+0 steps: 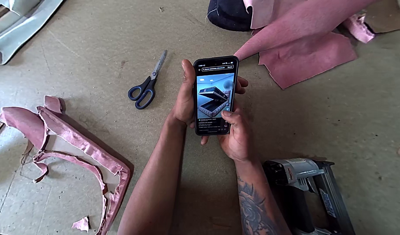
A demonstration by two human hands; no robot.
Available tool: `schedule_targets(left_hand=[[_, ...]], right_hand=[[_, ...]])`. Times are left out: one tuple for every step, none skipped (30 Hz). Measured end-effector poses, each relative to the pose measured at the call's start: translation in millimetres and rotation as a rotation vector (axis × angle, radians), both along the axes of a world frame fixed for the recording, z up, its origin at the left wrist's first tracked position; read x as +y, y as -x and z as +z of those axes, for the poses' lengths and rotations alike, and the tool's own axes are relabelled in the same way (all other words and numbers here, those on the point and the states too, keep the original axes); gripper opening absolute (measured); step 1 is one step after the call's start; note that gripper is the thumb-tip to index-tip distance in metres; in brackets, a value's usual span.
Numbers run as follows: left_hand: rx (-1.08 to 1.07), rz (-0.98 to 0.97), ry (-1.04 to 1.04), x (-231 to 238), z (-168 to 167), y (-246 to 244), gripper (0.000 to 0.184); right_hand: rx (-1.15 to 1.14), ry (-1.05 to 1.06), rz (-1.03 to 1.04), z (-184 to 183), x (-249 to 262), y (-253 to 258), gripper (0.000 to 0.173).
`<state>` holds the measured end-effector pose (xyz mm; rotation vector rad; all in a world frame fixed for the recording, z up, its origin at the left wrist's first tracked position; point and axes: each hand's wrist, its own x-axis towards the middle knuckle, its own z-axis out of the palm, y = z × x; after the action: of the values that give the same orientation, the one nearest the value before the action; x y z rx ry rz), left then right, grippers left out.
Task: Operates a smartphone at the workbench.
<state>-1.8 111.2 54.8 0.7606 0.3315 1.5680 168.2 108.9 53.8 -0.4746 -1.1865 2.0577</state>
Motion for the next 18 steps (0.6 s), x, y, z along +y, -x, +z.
schedule_targets(left_hand=[[0.003, 0.0, 0.0, 0.2, -0.3, 0.1, 0.088], [0.009, 0.003, 0.005, 0.1, -0.2, -0.1, 0.088], [0.009, 0.004, 0.006, 0.2, -0.2, -0.3, 0.089], [0.006, 0.004, 0.005, 0.3, -0.3, -0.5, 0.088], [0.004, 0.004, 0.002, 0.4, -0.3, -0.5, 0.088], [0.001, 0.006, 0.0, 0.4, -0.3, -0.6, 0.088], [-0.004, 0.009, -0.003, 0.7, -0.2, -0.8, 0.087], [-0.01, 0.005, -0.006, 1.0, -0.2, -0.9, 0.086], [-0.011, 0.002, -0.008, 1.2, -0.3, -0.9, 0.086], [-0.014, -0.002, -0.007, 1.2, -0.3, -1.1, 0.085], [-0.017, -0.005, -0.006, 0.9, -0.3, -1.1, 0.085], [-0.022, -0.005, -0.003, 0.5, -0.2, -1.2, 0.086], [-0.02, -0.001, -0.003, 0.6, -0.4, -1.1, 0.086], [-0.017, 0.006, -0.005, 0.6, -0.4, -1.2, 0.086], [-0.016, 0.01, -0.005, 0.6, -0.4, -1.3, 0.086], [-0.016, 0.013, -0.007, 0.6, -0.2, -1.4, 0.086], [-0.015, 0.014, -0.008, 0.6, -0.1, -1.5, 0.086], [-0.014, 0.013, -0.008, 0.5, 0.0, -1.5, 0.086]], right_hand=[[-0.006, 0.0, -0.004, -0.2, -0.2, 0.0, 0.04], [-0.012, 0.002, -0.01, -0.1, -0.4, -0.3, 0.041], [-0.014, -0.002, -0.016, -0.1, -0.5, -0.5, 0.04], [-0.015, -0.007, -0.018, -0.3, -0.4, -0.5, 0.039], [-0.021, -0.01, -0.016, -0.2, -0.3, -0.5, 0.039], [-0.022, -0.009, -0.021, -0.1, -0.4, -0.3, 0.039], [-0.028, -0.009, -0.021, 0.3, -0.5, -0.2, 0.039], [-0.037, -0.003, -0.025, 0.9, -0.9, -0.4, 0.04], [-0.047, -0.002, -0.029, 1.2, -1.4, -0.5, 0.04], [-0.052, -0.004, -0.032, 1.3, -1.8, -0.4, 0.04], [-0.054, -0.006, -0.034, 0.9, -1.9, -0.4, 0.04], [-0.053, -0.009, -0.034, 0.4, -2.0, -0.4, 0.041], [-0.05, -0.012, -0.037, 0.4, -2.0, -0.2, 0.04], [-0.048, -0.011, -0.04, 0.6, -2.0, -0.2, 0.04], [-0.048, -0.013, -0.043, 0.9, -2.3, -0.1, 0.039], [-0.053, -0.016, -0.044, 1.1, -2.5, 0.0, 0.039], [-0.056, -0.016, -0.045, 1.1, -2.7, 0.0, 0.039], [-0.058, -0.014, -0.048, 0.9, -3.0, 0.0, 0.039]])
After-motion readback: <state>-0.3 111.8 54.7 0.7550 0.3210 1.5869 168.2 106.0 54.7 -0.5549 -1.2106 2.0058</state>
